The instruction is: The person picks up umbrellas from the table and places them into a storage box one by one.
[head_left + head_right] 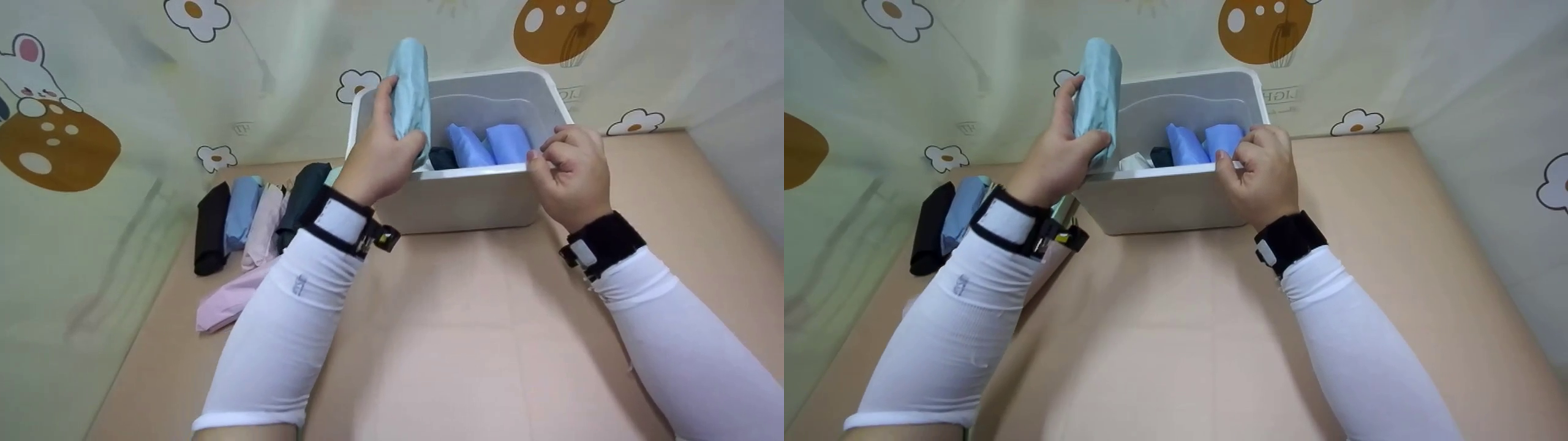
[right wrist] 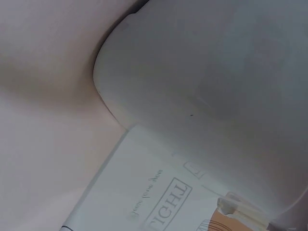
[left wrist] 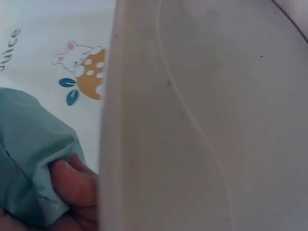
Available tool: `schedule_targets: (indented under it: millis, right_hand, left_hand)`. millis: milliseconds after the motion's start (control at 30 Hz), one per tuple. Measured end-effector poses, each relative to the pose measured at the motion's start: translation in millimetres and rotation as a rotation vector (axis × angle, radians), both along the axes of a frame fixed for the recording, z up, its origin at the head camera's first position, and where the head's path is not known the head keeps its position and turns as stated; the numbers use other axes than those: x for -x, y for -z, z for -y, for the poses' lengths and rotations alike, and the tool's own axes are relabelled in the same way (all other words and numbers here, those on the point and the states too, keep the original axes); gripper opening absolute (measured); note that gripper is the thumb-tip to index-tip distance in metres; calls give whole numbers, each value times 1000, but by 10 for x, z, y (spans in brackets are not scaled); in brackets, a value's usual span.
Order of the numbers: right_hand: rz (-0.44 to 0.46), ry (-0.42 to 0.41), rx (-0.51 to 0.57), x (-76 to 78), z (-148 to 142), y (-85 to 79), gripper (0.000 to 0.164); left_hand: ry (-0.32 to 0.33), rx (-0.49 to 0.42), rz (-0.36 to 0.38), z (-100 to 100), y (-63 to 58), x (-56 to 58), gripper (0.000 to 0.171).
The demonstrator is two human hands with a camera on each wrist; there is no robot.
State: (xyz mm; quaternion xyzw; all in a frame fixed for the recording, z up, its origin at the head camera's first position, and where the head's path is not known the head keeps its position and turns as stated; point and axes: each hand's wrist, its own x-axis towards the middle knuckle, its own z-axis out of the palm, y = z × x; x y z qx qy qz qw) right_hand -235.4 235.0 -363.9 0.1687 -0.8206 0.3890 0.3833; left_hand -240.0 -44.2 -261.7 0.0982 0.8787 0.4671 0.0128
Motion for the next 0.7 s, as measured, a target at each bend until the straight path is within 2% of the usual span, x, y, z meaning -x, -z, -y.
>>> schedule_targets:
  millis: [133, 300, 467, 633, 700]
  right_hand:
    - [-7, -12, 41, 6, 31, 9, 41]
    - [-17, -26, 55, 23, 40, 25, 40]
    - [-10, -12, 45, 27, 19, 32, 40]
    - [-13, -3, 44, 30, 2, 29, 39]
    - [-12, 4, 38, 24, 7, 22, 40]
  left_hand:
    - [-51, 24, 66, -59, 33, 190, 87]
    - [-115, 153, 177, -115, 55, 373, 90]
    - [-67, 312, 275, -198, 56, 432, 94]
    - [-2, 477, 293, -261, 50, 440, 92]
    - [15, 516, 294, -267, 45, 445, 91]
